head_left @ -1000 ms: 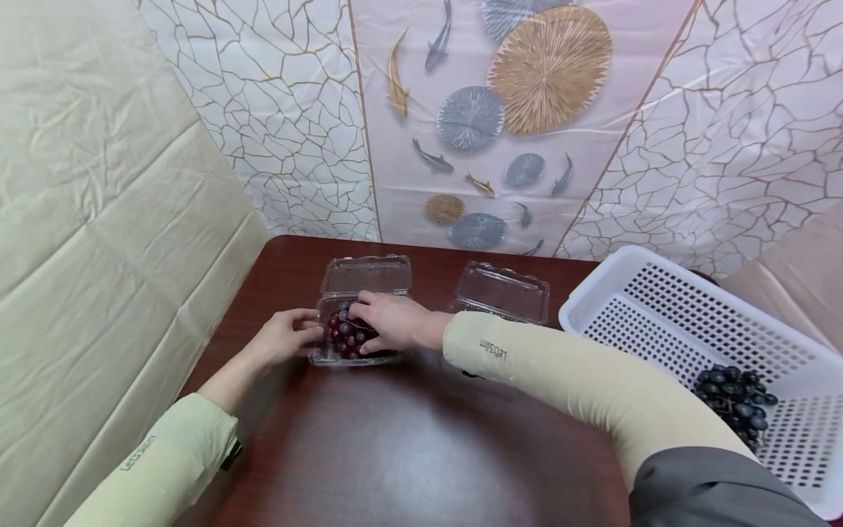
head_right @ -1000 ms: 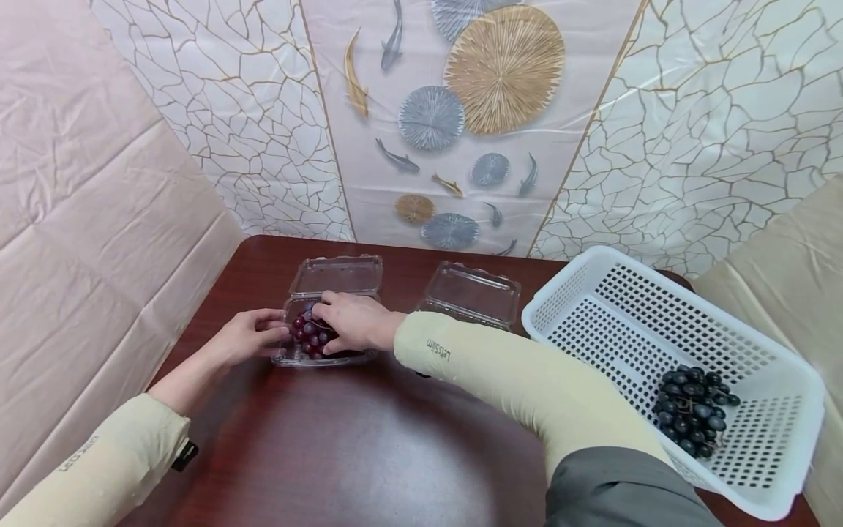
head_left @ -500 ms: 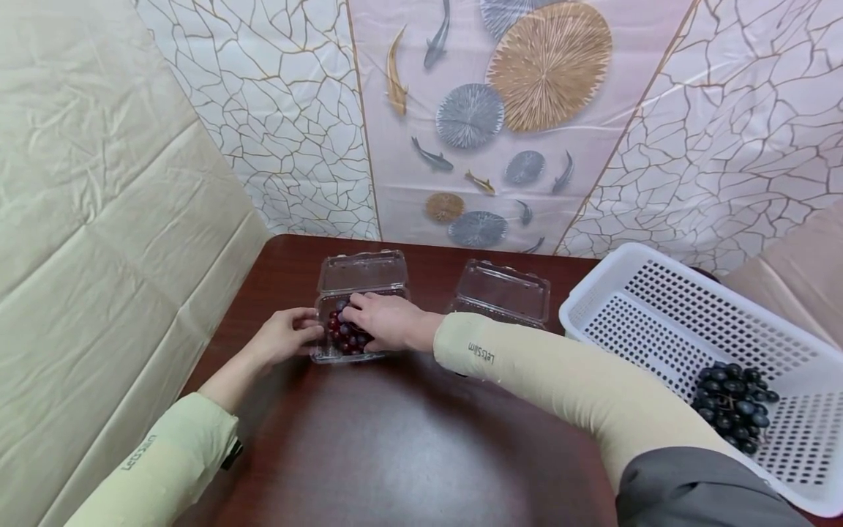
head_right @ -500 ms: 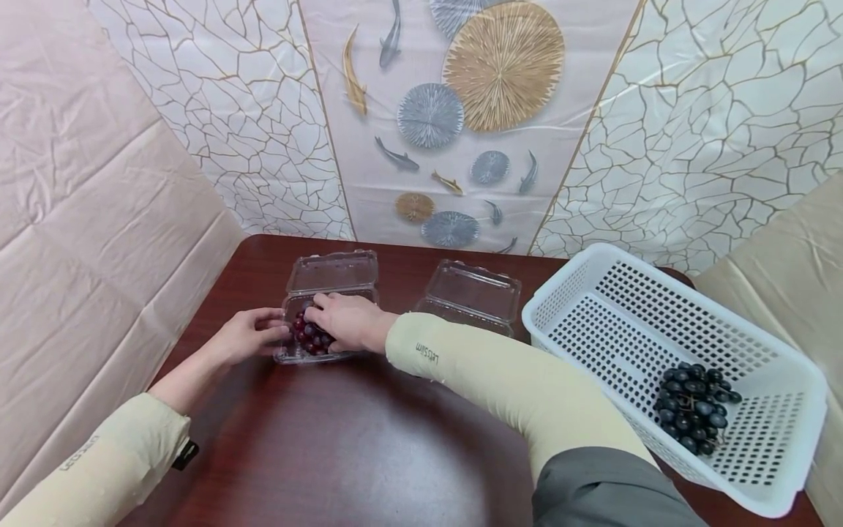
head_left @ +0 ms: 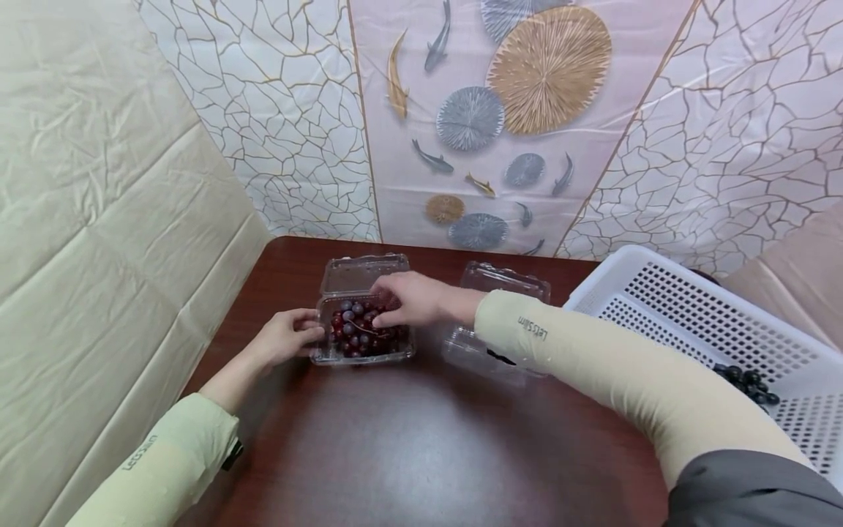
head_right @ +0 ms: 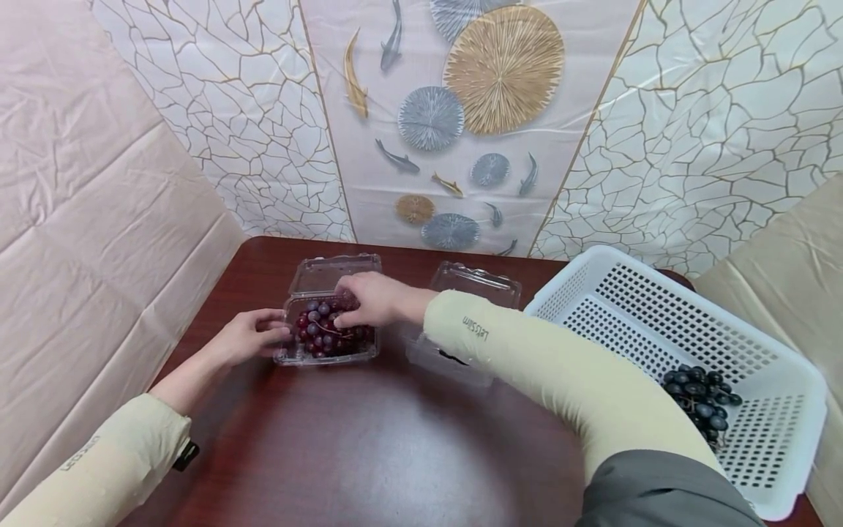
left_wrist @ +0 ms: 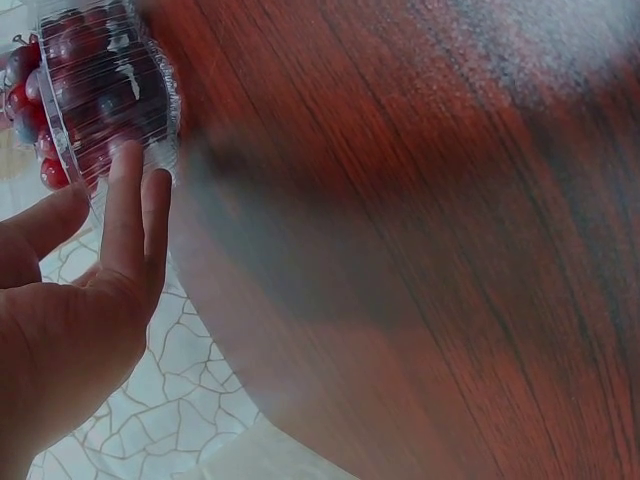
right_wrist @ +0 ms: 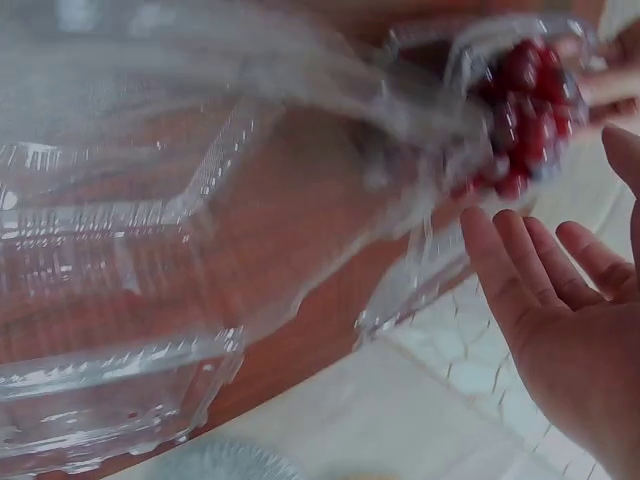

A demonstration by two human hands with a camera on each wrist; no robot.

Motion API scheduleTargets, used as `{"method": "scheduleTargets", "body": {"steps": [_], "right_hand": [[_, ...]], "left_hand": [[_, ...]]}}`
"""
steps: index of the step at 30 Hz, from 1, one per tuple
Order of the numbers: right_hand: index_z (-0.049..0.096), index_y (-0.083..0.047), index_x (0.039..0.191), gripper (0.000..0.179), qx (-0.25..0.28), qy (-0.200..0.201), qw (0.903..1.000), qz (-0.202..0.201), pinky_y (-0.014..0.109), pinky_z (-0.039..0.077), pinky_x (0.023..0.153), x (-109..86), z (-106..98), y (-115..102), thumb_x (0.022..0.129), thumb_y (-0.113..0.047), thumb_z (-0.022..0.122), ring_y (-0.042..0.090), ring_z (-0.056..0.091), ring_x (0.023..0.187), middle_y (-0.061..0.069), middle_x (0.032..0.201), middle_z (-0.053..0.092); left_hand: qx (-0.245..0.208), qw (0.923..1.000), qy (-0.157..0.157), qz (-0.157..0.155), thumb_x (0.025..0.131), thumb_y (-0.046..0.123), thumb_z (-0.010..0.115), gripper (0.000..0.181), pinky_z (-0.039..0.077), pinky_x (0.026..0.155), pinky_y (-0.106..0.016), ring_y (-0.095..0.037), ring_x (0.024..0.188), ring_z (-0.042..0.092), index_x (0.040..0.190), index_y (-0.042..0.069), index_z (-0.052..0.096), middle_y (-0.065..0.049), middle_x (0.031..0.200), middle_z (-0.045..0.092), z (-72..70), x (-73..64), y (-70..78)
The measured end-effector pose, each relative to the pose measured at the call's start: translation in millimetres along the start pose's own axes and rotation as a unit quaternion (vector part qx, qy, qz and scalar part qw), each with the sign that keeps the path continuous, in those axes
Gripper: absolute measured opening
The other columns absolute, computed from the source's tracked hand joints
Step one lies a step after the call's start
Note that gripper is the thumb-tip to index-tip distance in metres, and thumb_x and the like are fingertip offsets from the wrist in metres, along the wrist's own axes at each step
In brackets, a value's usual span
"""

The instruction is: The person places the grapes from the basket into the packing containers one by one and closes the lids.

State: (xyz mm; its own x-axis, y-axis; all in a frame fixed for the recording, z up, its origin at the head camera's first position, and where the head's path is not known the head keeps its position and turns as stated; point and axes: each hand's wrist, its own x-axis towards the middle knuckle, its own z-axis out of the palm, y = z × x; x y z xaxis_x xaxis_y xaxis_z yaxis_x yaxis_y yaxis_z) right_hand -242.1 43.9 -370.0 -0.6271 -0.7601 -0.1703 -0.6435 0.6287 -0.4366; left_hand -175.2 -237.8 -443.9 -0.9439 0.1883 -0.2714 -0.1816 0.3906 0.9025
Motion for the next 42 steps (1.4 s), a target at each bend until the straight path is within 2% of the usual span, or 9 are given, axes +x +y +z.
{"method": "scheduleTargets", "body": {"steps": [5,9,11,14,19,24,29,33,42], "right_hand": [[0.058,-0.005,0.146,0.057,0.068,0.041,0.9951,0.058,0.039,0.054,0.114,-4.6,-19.4,15.6,0.105,-0.043,0.068,0.026,0.067,0.126,0.012,0.141,0.067],[0.059,-0.006,0.146,0.057,0.128,0.054,0.9828,0.122,0.04,0.058,0.107,-7.4,-26.1,27.1,0.108,-0.048,0.061,0.029,0.071,0.118,0.014,0.133,0.07],[0.057,-0.004,0.147,0.059,0.172,0.052,0.9725,0.149,0.041,0.06,0.105,-7.6,-26.1,33.1,0.109,-0.048,0.059,0.032,0.071,0.116,0.018,0.131,0.07],[0.052,0.001,0.151,0.063,0.247,0.044,0.9508,0.182,0.045,0.06,0.107,-7.4,-23.9,41.5,0.11,-0.047,0.056,0.037,0.069,0.123,0.026,0.136,0.066],[0.037,0.007,0.159,0.074,0.326,0.028,0.9196,0.218,0.047,0.053,0.117,-4.1,-17.3,52.2,0.112,-0.048,0.051,0.042,0.056,0.14,0.031,0.154,0.052],[0.023,0.012,0.163,0.081,0.389,0.029,0.8904,0.235,0.049,0.047,0.123,1.6,-9.5,57.7,0.113,-0.045,0.05,0.046,0.049,0.146,0.035,0.16,0.042],[0.019,0.011,0.164,0.084,0.402,0.023,0.8817,0.245,0.048,0.047,0.123,7.9,-5.5,62.6,0.113,-0.048,0.049,0.045,0.048,0.147,0.036,0.162,0.039],[0.017,0.01,0.165,0.086,0.404,0.016,0.8806,0.247,0.048,0.046,0.123,12.1,-4.8,64.5,0.113,-0.05,0.049,0.044,0.048,0.147,0.035,0.164,0.035],[0.01,0.007,0.167,0.087,0.445,0.0,0.8588,0.255,0.049,0.043,0.125,18.3,-1.0,66.7,0.113,-0.049,0.049,0.044,0.046,0.149,0.033,0.169,0.025]], "left_hand": [[0.005,1.0,0.001,0.002,0.108,0.0,0.059,0.051,0.07,0.083,-0.038,-0.043,0.118,0.069,0.151,-0.02,0.04,-0.042,0.137,0.058,-0.7,-0.5,-0.7],[0.006,1.0,0.0,0.003,0.108,-0.001,0.059,0.049,0.069,0.084,-0.038,-0.042,0.118,0.069,0.15,-0.019,0.041,-0.042,0.137,0.059,-0.9,-0.7,-2.1],[0.004,1.0,-0.002,0.001,0.108,-0.001,0.059,0.049,0.069,0.085,-0.038,-0.041,0.118,0.069,0.15,-0.019,0.041,-0.042,0.137,0.059,-0.7,-0.4,-3.0],[0.0,1.0,-0.006,0.0,0.108,-0.001,0.058,0.05,0.069,0.086,-0.037,-0.042,0.12,0.068,0.15,-0.02,0.04,-0.042,0.137,0.058,-0.7,0.1,-3.7],[-0.002,0.9999,-0.012,-0.001,0.108,-0.001,0.058,0.051,0.069,0.087,-0.039,-0.046,0.124,0.066,0.152,-0.02,0.038,-0.042,0.138,0.057,-1.2,0.3,-3.9],[0.006,0.9999,-0.013,0.0,0.108,0.0,0.059,0.051,0.069,0.087,-0.042,-0.045,0.121,0.068,0.152,-0.019,0.04,-0.041,0.137,0.059,-2.2,0.6,-3.2],[0.012,0.9998,-0.014,0.001,0.108,0.0,0.06,0.05,0.069,0.086,-0.041,-0.034,0.114,0.071,0.151,-0.017,0.042,-0.038,0.134,0.062,-2.4,3.3,-1.7],[0.01,0.9999,-0.014,0.002,0.107,-0.002,0.06,0.049,0.07,0.083,-0.037,-0.029,0.111,0.071,0.15,-0.017,0.044,-0.038,0.132,0.063,-2.0,6.0,0.0],[0.013,0.9997,-0.019,0.011,0.106,-0.004,0.061,0.05,0.07,0.082,-0.038,-0.039,0.115,0.07,0.149,-0.019,0.043,-0.041,0.133,0.062,-3.3,6.9,3.7]]}}
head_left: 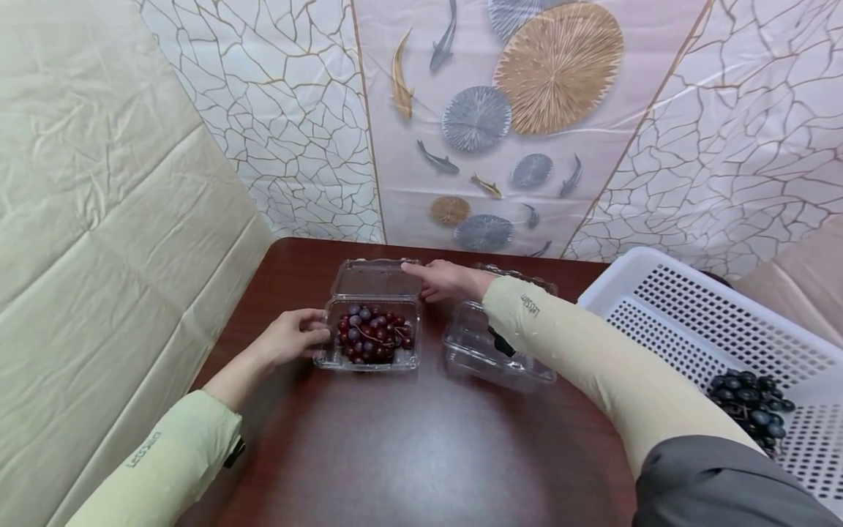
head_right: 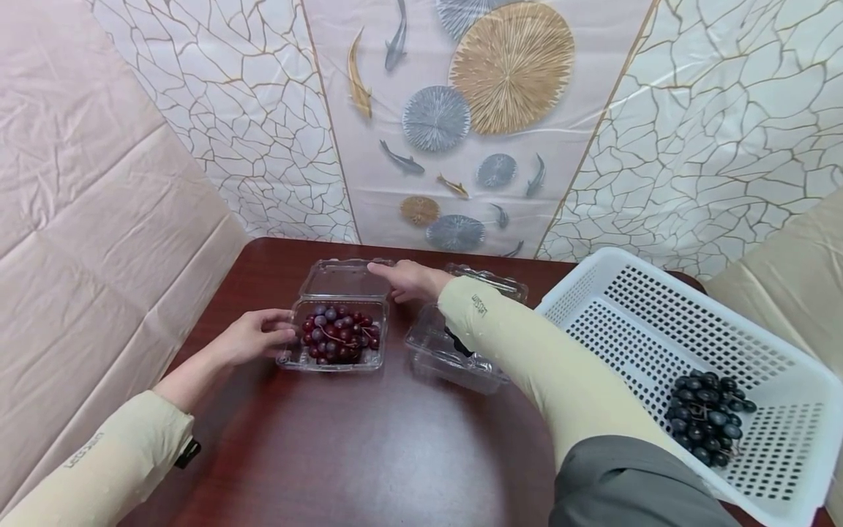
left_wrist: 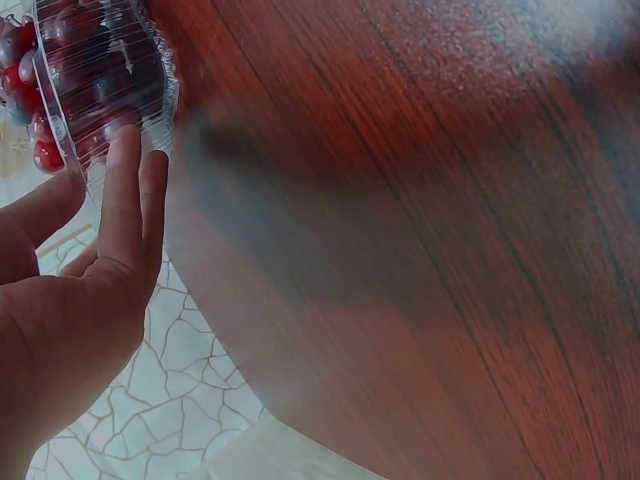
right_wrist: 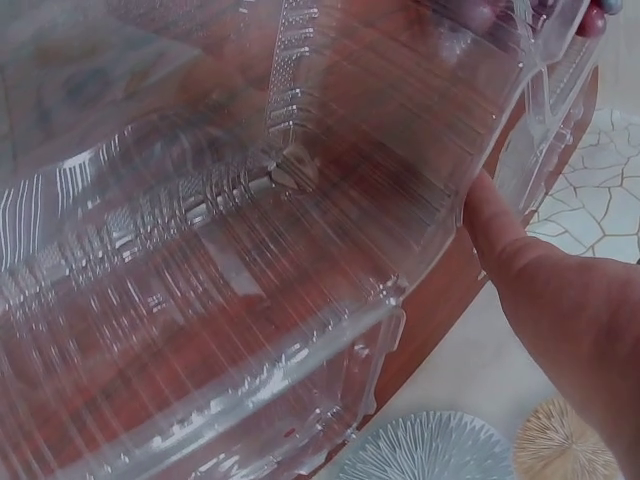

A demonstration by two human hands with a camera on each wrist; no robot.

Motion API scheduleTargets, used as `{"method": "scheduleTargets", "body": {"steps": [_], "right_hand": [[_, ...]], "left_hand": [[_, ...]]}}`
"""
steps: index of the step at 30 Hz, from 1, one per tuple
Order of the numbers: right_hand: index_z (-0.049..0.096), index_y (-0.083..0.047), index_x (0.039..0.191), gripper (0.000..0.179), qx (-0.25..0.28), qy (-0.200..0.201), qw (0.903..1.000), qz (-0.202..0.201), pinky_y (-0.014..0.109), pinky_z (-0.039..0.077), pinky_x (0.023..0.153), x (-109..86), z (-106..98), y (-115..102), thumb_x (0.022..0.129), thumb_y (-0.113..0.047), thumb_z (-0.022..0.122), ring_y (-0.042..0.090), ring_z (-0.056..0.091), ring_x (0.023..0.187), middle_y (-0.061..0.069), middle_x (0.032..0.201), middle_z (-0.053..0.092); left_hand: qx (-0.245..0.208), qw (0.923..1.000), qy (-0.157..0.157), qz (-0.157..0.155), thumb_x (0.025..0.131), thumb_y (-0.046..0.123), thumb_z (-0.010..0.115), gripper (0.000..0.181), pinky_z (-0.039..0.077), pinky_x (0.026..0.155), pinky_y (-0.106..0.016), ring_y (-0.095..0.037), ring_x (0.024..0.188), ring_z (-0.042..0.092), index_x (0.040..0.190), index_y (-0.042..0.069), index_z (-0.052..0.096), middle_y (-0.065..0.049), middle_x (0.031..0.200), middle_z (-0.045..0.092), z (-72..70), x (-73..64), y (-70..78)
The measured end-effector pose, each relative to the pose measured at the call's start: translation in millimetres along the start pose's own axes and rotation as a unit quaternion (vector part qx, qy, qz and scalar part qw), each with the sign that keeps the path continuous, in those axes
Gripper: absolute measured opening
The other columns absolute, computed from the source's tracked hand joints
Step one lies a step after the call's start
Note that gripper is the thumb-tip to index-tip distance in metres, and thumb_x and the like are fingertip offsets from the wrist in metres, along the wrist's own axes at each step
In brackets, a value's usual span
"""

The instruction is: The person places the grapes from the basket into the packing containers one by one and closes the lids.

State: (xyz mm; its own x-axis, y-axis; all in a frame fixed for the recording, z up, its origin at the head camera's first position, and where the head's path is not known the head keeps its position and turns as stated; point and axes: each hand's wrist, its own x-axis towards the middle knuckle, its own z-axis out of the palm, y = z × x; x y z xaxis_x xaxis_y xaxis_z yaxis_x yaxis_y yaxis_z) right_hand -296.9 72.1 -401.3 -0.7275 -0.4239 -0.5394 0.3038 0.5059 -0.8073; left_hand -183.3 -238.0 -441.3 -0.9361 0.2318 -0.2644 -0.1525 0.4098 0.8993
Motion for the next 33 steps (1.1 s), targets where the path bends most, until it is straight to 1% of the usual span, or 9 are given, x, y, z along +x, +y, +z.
{"method": "scheduleTargets", "body": {"steps": [5,8,12,16,19,21,25,29,33], "right_hand": [[0.003,0.006,0.168,0.091,0.026,0.002,0.9996,0.009,0.048,0.044,0.125,2.4,1.7,2.6,0.112,-0.049,0.05,0.045,0.045,0.149,0.036,0.168,0.025],[0.001,0.005,0.168,0.093,0.047,0.008,0.9989,0.004,0.047,0.045,0.124,2.6,3.0,3.4,0.112,-0.048,0.052,0.044,0.045,0.149,0.036,0.167,0.027],[0.004,0.008,0.167,0.089,0.086,0.024,0.9958,-0.02,0.048,0.047,0.123,0.9,3.9,2.2,0.113,-0.042,0.054,0.045,0.045,0.149,0.037,0.164,0.034],[0.014,0.009,0.166,0.082,0.121,0.034,0.9913,-0.041,0.05,0.046,0.123,-1.6,2.9,-0.1,0.113,-0.04,0.052,0.046,0.047,0.147,0.039,0.158,0.041],[0.019,0.005,0.167,0.078,0.134,0.026,0.9893,-0.05,0.052,0.044,0.124,-5.0,0.6,-1.0,0.114,-0.044,0.048,0.047,0.048,0.146,0.039,0.157,0.043],[0.019,0.004,0.168,0.078,0.138,0.016,0.9888,-0.055,0.052,0.043,0.125,-8.4,-0.9,-1.0,0.115,-0.047,0.044,0.046,0.046,0.148,0.039,0.158,0.042],[0.018,0.006,0.167,0.079,0.151,-0.003,0.9865,-0.063,0.052,0.041,0.127,-13.8,-3.5,0.7,0.115,-0.052,0.035,0.046,0.043,0.15,0.037,0.162,0.038],[0.02,0.007,0.166,0.081,0.176,-0.015,0.9816,-0.073,0.053,0.04,0.127,-19.6,-5.1,1.4,0.115,-0.055,0.026,0.047,0.041,0.151,0.036,0.163,0.036],[0.021,0.008,0.166,0.083,0.177,-0.032,0.9797,-0.089,0.053,0.036,0.129,-24.5,-6.0,0.8,0.115,-0.057,0.019,0.048,0.037,0.153,0.036,0.165,0.033]], "left_hand": [[0.0,1.0,-0.001,-0.005,0.106,-0.003,0.06,0.05,0.07,0.084,-0.039,-0.039,0.116,0.07,0.15,-0.018,0.043,-0.04,0.134,0.061,0.5,1.8,0.7],[0.002,1.0,-0.004,-0.005,0.106,-0.003,0.06,0.05,0.07,0.085,-0.04,-0.039,0.116,0.07,0.151,-0.018,0.042,-0.04,0.134,0.061,0.3,2.0,0.3],[0.002,1.0,-0.005,-0.004,0.106,-0.003,0.06,0.051,0.07,0.085,-0.04,-0.04,0.116,0.07,0.151,-0.019,0.042,-0.04,0.135,0.061,-0.5,1.7,-0.2],[0.0,1.0,-0.004,-0.003,0.106,-0.004,0.06,0.051,0.07,0.085,-0.04,-0.041,0.116,0.07,0.15,-0.02,0.041,-0.041,0.135,0.06,-1.9,2.2,-0.8],[-0.002,1.0,-0.001,-0.004,0.106,-0.004,0.06,0.05,0.07,0.084,-0.039,-0.039,0.115,0.07,0.149,-0.02,0.042,-0.041,0.134,0.06,-2.4,3.4,-0.4],[-0.003,1.0,0.002,-0.005,0.106,-0.004,0.06,0.049,0.07,0.083,-0.038,-0.037,0.113,0.071,0.149,-0.019,0.043,-0.041,0.134,0.061,-2.3,4.4,0.1],[-0.002,1.0,0.004,-0.004,0.106,-0.004,0.06,0.049,0.07,0.082,-0.038,-0.037,0.113,0.071,0.149,-0.02,0.043,-0.041,0.135,0.061,-2.2,5.3,-0.1],[-0.01,0.9999,0.004,-0.006,0.106,-0.004,0.061,0.05,0.07,0.082,-0.039,-0.039,0.115,0.071,0.149,-0.02,0.042,-0.041,0.136,0.06,-1.8,3.8,-0.2],[-0.019,0.9997,0.01,-0.013,0.106,-0.004,0.061,0.051,0.07,0.081,-0.038,-0.034,0.112,0.071,0.15,-0.02,0.041,-0.041,0.136,0.06,-1.4,2.6,-0.4]]}}
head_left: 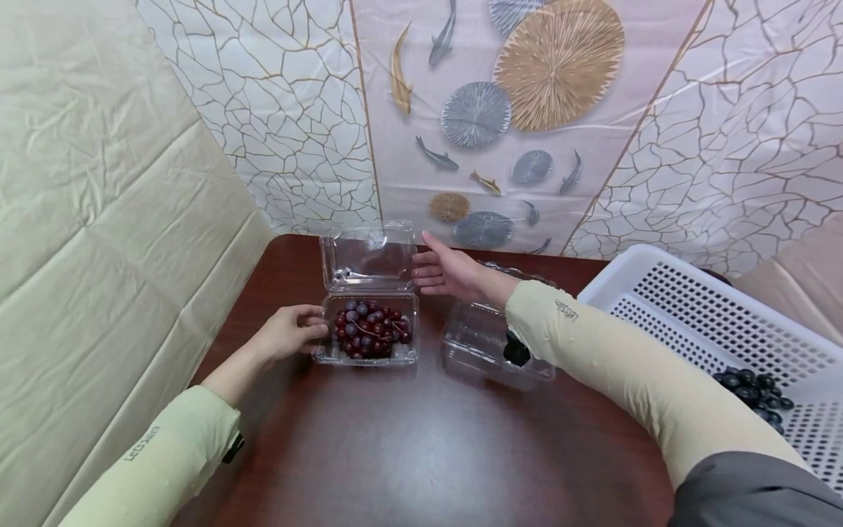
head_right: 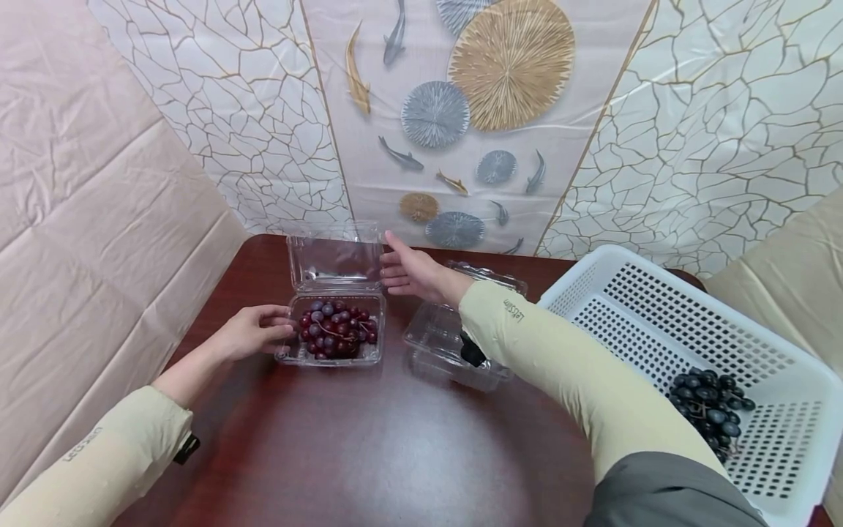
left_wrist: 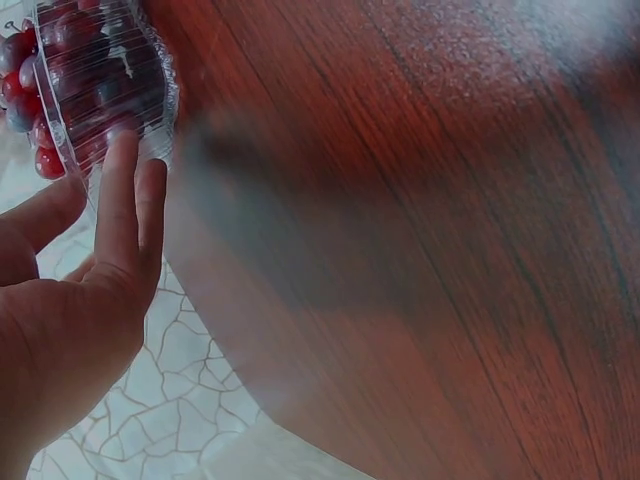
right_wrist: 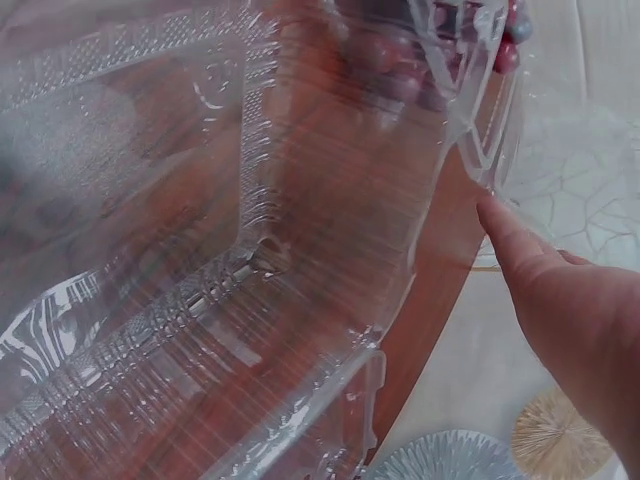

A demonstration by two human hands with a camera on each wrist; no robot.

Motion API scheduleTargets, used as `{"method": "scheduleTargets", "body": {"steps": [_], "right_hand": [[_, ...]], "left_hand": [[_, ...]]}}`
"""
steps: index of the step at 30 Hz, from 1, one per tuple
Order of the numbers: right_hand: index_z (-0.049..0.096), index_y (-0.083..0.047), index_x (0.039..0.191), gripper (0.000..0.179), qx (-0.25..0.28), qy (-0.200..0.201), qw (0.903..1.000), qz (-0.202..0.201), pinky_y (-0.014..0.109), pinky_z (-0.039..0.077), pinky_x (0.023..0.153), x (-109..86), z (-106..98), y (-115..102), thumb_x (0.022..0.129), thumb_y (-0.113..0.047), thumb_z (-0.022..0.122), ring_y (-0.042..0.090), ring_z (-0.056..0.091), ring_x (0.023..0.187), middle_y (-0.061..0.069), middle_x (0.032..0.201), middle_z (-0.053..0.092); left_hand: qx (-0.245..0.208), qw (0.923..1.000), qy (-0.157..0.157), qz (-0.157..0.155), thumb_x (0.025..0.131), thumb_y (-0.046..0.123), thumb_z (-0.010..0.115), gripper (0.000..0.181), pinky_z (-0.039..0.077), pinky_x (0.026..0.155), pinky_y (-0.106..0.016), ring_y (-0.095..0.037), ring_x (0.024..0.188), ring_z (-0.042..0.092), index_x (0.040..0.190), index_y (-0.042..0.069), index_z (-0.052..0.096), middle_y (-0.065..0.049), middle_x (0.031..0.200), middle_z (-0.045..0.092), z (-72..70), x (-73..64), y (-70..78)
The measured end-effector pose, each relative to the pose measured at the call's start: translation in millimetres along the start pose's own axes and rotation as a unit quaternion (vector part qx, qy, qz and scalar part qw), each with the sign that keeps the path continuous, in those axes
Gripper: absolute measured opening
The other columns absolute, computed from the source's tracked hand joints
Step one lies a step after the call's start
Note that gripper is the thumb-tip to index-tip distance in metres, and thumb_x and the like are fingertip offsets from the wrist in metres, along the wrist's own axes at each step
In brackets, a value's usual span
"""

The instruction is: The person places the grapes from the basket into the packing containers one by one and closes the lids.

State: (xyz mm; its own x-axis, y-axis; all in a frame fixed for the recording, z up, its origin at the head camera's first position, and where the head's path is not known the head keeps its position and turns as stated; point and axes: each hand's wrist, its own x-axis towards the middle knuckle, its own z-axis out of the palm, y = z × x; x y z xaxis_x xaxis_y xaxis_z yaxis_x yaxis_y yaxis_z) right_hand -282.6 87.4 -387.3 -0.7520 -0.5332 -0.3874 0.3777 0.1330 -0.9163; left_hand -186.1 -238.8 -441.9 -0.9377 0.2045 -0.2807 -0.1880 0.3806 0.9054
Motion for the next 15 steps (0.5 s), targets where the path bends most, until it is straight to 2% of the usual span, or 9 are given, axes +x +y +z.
{"method": "scheduleTargets", "body": {"steps": [4,10,15], "right_hand": [[0.023,0.007,0.166,0.083,-0.016,-0.013,0.9998,-0.008,0.052,0.034,0.131,-3.3,1.6,-2.2,0.115,-0.058,0.017,0.046,0.035,0.155,0.035,0.167,0.031],[0.028,0.005,0.166,0.081,-0.054,-0.013,0.9983,-0.017,0.05,0.034,0.131,-7.9,4.3,-1.8,0.115,-0.058,0.018,0.043,0.037,0.155,0.032,0.166,0.034],[0.031,0.004,0.165,0.076,-0.098,-0.018,0.9946,-0.028,0.051,0.033,0.131,-11.6,7.9,0.5,0.116,-0.054,0.026,0.043,0.037,0.155,0.029,0.167,0.034]], "left_hand": [[-0.002,1.0,0.003,-0.004,0.106,-0.004,0.06,0.051,0.07,0.081,-0.037,-0.03,0.112,0.071,0.15,-0.02,0.041,-0.041,0.137,0.059,-0.6,0.6,-0.8],[-0.008,1.0,0.002,-0.002,0.106,-0.004,0.06,0.051,0.07,0.08,-0.036,-0.035,0.116,0.07,0.15,-0.021,0.041,-0.042,0.137,0.059,-0.5,0.9,-0.5],[-0.012,0.9999,0.003,-0.001,0.106,-0.004,0.06,0.05,0.07,0.08,-0.035,-0.033,0.115,0.07,0.149,-0.02,0.041,-0.041,0.137,0.059,-1.5,0.4,0.6]]}}
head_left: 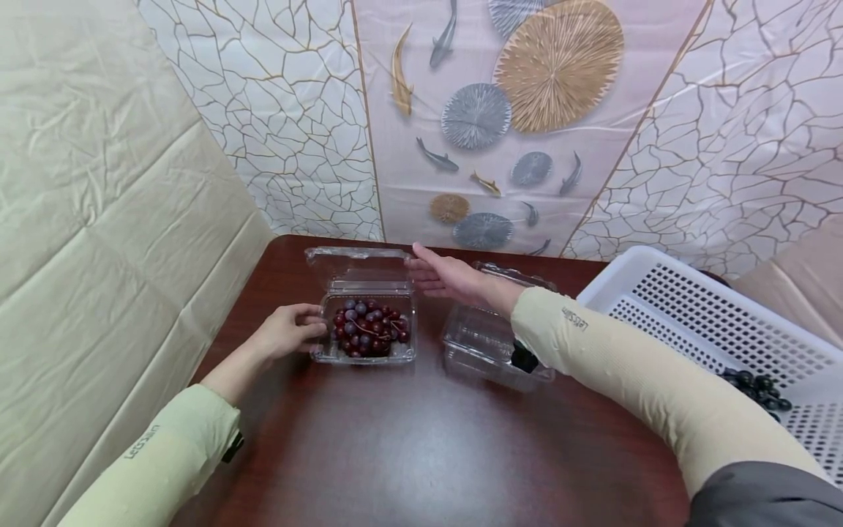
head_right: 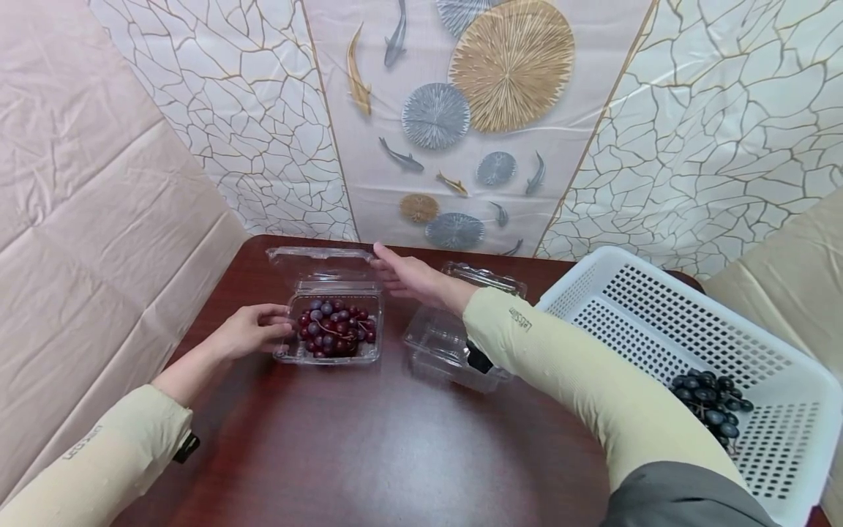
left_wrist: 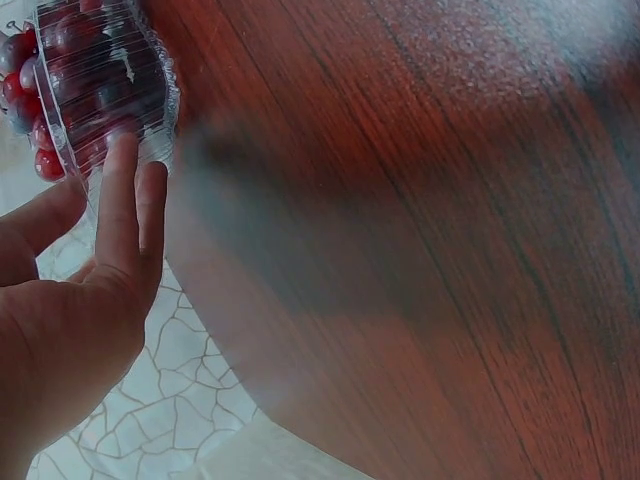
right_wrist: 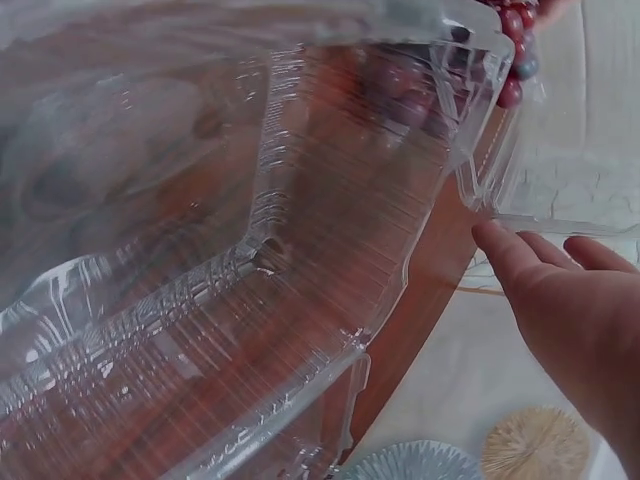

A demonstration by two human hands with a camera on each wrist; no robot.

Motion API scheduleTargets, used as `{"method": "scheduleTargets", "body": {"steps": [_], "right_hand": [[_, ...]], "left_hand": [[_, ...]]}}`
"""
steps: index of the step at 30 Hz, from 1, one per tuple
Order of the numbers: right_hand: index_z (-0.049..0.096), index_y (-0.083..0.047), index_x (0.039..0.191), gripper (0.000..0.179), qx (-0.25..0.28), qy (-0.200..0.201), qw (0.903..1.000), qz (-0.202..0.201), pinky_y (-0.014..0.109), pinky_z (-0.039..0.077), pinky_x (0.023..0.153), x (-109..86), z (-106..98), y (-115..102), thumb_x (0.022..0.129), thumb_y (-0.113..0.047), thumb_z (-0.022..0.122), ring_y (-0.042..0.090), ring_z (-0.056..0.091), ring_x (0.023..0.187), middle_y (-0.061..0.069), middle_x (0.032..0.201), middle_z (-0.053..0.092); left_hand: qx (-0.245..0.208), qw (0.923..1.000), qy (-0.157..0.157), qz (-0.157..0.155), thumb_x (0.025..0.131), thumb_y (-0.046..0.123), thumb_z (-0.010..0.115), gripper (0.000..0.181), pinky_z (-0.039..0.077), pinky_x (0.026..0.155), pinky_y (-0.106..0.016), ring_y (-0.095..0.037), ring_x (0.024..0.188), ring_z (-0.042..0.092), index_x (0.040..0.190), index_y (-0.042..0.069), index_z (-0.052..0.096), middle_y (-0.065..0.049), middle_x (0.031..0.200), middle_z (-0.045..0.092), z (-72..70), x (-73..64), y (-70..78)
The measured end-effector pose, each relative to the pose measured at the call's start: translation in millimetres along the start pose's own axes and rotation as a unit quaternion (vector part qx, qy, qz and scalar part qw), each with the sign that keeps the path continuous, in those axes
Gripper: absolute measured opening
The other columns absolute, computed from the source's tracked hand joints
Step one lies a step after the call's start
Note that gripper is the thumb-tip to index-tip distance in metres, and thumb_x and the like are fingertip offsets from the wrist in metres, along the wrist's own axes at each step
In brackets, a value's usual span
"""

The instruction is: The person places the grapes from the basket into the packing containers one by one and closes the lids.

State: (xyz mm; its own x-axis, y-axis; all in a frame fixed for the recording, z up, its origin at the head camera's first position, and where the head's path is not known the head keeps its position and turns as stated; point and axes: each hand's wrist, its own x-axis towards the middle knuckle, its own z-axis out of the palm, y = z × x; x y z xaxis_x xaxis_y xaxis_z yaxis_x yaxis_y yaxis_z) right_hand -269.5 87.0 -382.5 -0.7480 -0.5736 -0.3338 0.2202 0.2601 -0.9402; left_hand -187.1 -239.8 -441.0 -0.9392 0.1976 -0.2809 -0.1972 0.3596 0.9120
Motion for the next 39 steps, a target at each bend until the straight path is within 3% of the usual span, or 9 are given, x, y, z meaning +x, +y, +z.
{"method": "scheduleTargets", "body": {"steps": [5,8,10,13,17,22,27,30,39], "right_hand": [[0.035,0.005,0.163,0.071,-0.051,0.014,0.9986,-0.008,0.051,0.035,0.13,-3.5,7.2,3.2,0.116,-0.048,0.039,0.043,0.04,0.153,0.027,0.166,0.038],[0.042,0.003,0.161,0.068,-0.119,0.022,0.9925,-0.02,0.049,0.039,0.128,-7.5,9.9,4.8,0.115,-0.047,0.044,0.039,0.045,0.151,0.022,0.163,0.045],[0.049,-0.002,0.159,0.065,-0.183,0.03,0.9822,-0.03,0.047,0.039,0.128,-11.1,11.0,5.2,0.113,-0.049,0.046,0.034,0.046,0.151,0.017,0.161,0.05],[0.056,-0.011,0.156,0.062,-0.281,0.033,0.9581,-0.047,0.045,0.036,0.13,-14.9,10.8,7.0,0.11,-0.053,0.048,0.029,0.044,0.153,0.008,0.16,0.055],[0.052,-0.017,0.16,0.064,-0.349,0.016,0.935,-0.06,0.048,0.031,0.132,-19.2,12.1,9.9,0.109,-0.055,0.05,0.031,0.038,0.156,0.007,0.165,0.048],[0.044,-0.017,0.165,0.07,-0.408,-0.012,0.9096,-0.076,0.048,0.027,0.134,-23.5,17.1,13.5,0.108,-0.055,0.054,0.034,0.031,0.159,0.01,0.172,0.034],[0.038,-0.015,0.167,0.076,-0.462,-0.038,0.8808,-0.097,0.047,0.027,0.134,-27.4,22.1,15.8,0.106,-0.056,0.059,0.032,0.026,0.161,0.011,0.176,0.025],[0.036,-0.012,0.167,0.081,-0.478,-0.048,0.8713,-0.101,0.047,0.03,0.133,-30.1,23.7,17.1,0.105,-0.054,0.064,0.033,0.027,0.161,0.013,0.177,0.021],[0.037,-0.008,0.166,0.085,-0.525,-0.057,0.8406,-0.118,0.046,0.036,0.13,-30.8,26.1,24.8,0.101,-0.049,0.072,0.037,0.032,0.158,0.02,0.176,0.018]], "left_hand": [[0.002,1.0,0.0,0.0,0.107,-0.003,0.059,0.05,0.07,0.081,-0.035,-0.031,0.113,0.071,0.15,-0.02,0.041,-0.042,0.137,0.059,-0.5,-0.8,0.0],[0.003,1.0,0.001,-0.002,0.107,-0.003,0.059,0.05,0.07,0.081,-0.035,-0.033,0.114,0.071,0.15,-0.02,0.041,-0.042,0.137,0.059,-1.0,-0.2,-1.1],[0.006,1.0,0.0,-0.001,0.107,-0.002,0.059,0.05,0.07,0.081,-0.035,-0.034,0.114,0.071,0.15,-0.02,0.041,-0.042,0.137,0.059,-1.3,0.2,-1.7],[0.007,1.0,0.001,-0.001,0.107,-0.002,0.06,0.051,0.07,0.081,-0.034,-0.033,0.114,0.071,0.151,-0.02,0.04,-0.042,0.137,0.059,-1.6,0.3,-2.3],[0.0,1.0,-0.002,-0.003,0.107,0.0,0.059,0.05,0.069,0.083,-0.035,-0.038,0.118,0.07,0.149,-0.02,0.041,-0.042,0.138,0.058,-2.5,-1.5,-2.3],[-0.02,0.9994,0.007,-0.027,0.113,0.007,0.049,0.044,0.069,0.084,-0.034,-0.044,0.126,0.066,0.15,-0.017,0.041,-0.039,0.143,0.055,-6.5,-4.6,-1.3],[-0.033,0.9981,0.028,-0.044,0.117,0.017,0.042,0.049,0.07,0.081,-0.034,-0.023,0.104,0.075,0.155,-0.013,0.04,-0.033,0.141,0.057,-11.9,-5.7,3.3],[-0.046,0.9977,0.029,-0.042,0.117,0.021,0.043,0.049,0.07,0.082,-0.035,-0.012,0.093,0.073,0.152,-0.013,0.043,-0.029,0.13,0.065,-14.7,-6.6,7.4],[-0.042,0.9976,-0.023,-0.049,0.115,0.022,0.051,0.052,0.07,0.085,-0.039,-0.015,0.093,0.073,0.152,-0.014,0.04,-0.021,0.12,0.069,-22.0,-18.8,10.9]]}}
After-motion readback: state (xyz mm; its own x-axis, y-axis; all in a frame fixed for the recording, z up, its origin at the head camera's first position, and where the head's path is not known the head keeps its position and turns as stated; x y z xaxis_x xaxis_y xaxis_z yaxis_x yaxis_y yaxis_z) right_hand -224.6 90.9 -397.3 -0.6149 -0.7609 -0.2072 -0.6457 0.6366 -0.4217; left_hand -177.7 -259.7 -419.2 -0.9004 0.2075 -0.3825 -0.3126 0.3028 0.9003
